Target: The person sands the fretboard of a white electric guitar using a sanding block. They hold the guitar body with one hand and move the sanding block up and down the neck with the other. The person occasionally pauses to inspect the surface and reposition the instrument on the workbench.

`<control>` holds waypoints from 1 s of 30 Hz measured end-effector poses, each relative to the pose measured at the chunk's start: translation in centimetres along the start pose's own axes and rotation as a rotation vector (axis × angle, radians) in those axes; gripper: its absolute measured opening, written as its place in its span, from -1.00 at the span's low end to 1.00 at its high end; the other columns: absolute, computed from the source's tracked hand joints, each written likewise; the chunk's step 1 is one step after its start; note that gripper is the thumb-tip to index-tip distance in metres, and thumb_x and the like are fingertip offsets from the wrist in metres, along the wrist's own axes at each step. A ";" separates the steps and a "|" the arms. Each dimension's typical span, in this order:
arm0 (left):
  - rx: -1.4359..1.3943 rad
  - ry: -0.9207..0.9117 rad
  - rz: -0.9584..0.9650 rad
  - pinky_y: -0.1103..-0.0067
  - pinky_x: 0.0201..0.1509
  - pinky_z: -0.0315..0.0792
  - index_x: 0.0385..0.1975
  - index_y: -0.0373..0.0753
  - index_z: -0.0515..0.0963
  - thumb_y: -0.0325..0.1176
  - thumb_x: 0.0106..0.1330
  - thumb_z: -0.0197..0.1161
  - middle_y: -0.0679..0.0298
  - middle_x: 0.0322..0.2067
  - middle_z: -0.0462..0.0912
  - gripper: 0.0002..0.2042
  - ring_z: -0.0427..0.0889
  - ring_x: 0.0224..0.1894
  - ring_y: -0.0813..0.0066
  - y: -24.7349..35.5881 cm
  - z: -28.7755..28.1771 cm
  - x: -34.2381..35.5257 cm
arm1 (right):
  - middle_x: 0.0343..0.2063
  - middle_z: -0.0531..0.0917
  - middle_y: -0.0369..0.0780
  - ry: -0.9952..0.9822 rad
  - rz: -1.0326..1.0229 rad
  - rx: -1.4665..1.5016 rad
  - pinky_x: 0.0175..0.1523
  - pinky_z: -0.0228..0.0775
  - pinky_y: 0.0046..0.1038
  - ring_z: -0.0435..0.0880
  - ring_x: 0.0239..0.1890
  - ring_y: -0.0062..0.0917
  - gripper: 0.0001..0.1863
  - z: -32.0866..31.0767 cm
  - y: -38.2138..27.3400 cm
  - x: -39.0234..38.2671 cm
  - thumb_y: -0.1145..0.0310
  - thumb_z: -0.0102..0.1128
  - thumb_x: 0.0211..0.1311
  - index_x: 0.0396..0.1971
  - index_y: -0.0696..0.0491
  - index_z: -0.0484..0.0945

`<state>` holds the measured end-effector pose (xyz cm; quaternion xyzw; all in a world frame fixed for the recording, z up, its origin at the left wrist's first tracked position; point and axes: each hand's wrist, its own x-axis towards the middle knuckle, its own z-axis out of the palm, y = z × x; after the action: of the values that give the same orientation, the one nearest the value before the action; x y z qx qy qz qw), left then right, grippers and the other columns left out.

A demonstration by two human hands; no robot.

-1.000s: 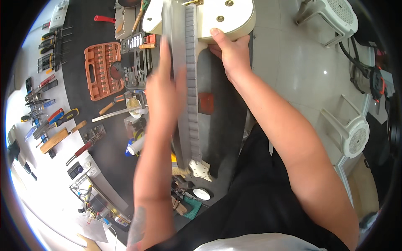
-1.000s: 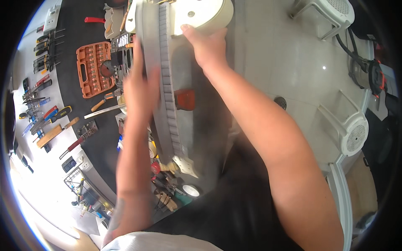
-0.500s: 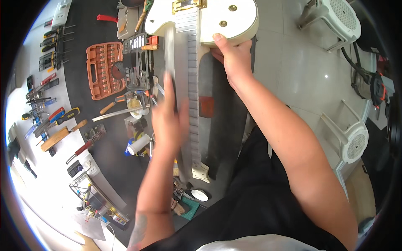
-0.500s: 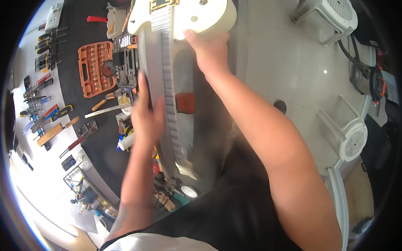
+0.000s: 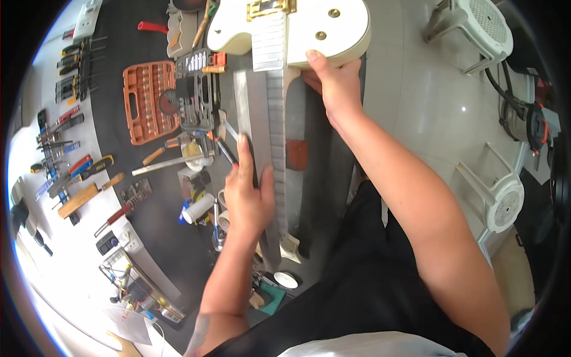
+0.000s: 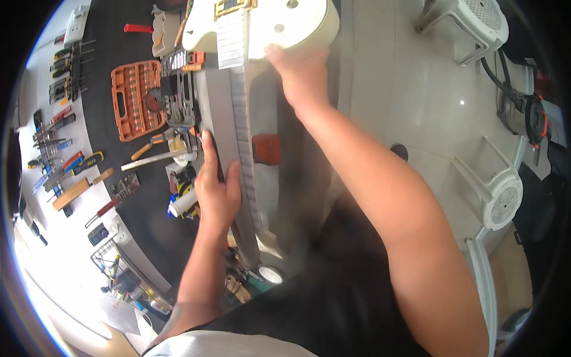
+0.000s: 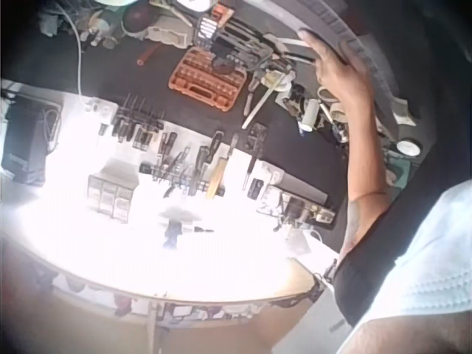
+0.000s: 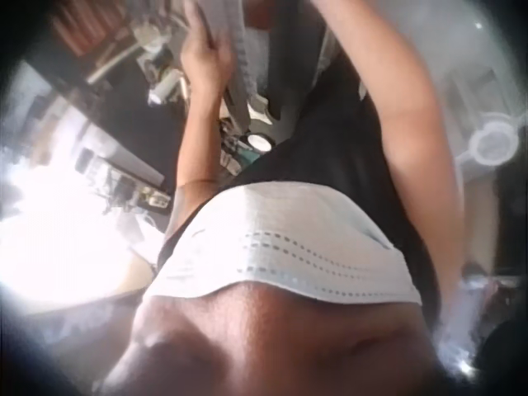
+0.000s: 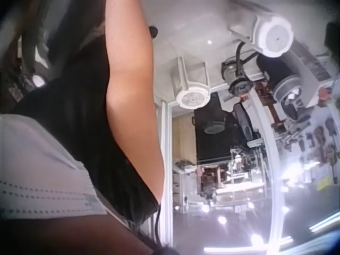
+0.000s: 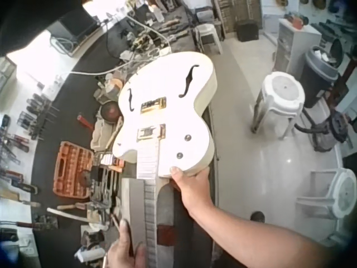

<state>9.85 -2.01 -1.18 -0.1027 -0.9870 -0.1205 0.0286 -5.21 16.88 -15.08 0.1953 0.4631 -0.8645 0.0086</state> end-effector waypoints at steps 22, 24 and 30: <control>-0.123 -0.103 -0.326 0.18 -0.25 0.61 0.68 -0.09 0.21 -0.34 0.50 0.32 -0.05 -0.44 0.73 -0.25 0.75 -0.44 -0.03 2.0 -1.5 14.5 | 0.15 0.68 -0.02 -0.060 0.067 0.057 0.37 0.53 -0.20 0.70 0.18 -0.31 -0.20 0.7 -0.3 -2.7 0.03 0.59 0.29 0.29 0.30 0.49; -0.106 -0.064 -0.142 0.20 -0.27 0.61 0.71 -0.10 0.17 -0.46 0.42 0.36 -0.04 -0.45 0.73 -0.16 0.75 -0.46 -0.04 0.8 -0.6 7.6 | 0.12 0.65 0.07 -0.053 0.015 -0.006 0.30 0.68 -0.10 0.81 0.06 -0.17 -0.08 -0.4 0.1 -1.4 -0.11 0.57 0.29 0.32 0.33 0.40; -0.093 -0.024 -0.084 0.14 -0.06 0.67 0.68 -0.27 0.16 -0.51 0.40 0.31 -0.23 -0.18 0.80 -0.18 0.84 -0.22 -0.20 0.8 -0.1 5.7 | 0.19 0.63 0.08 -0.002 -0.034 -0.036 0.33 0.65 -0.05 0.79 0.11 -0.15 -0.07 -0.5 1.1 -1.3 -0.08 0.57 0.31 0.37 0.32 0.36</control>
<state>4.47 -0.16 -0.43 -0.0638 -0.9840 -0.1663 0.0071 -3.66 16.41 -15.79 0.1861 0.4817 -0.8563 -0.0023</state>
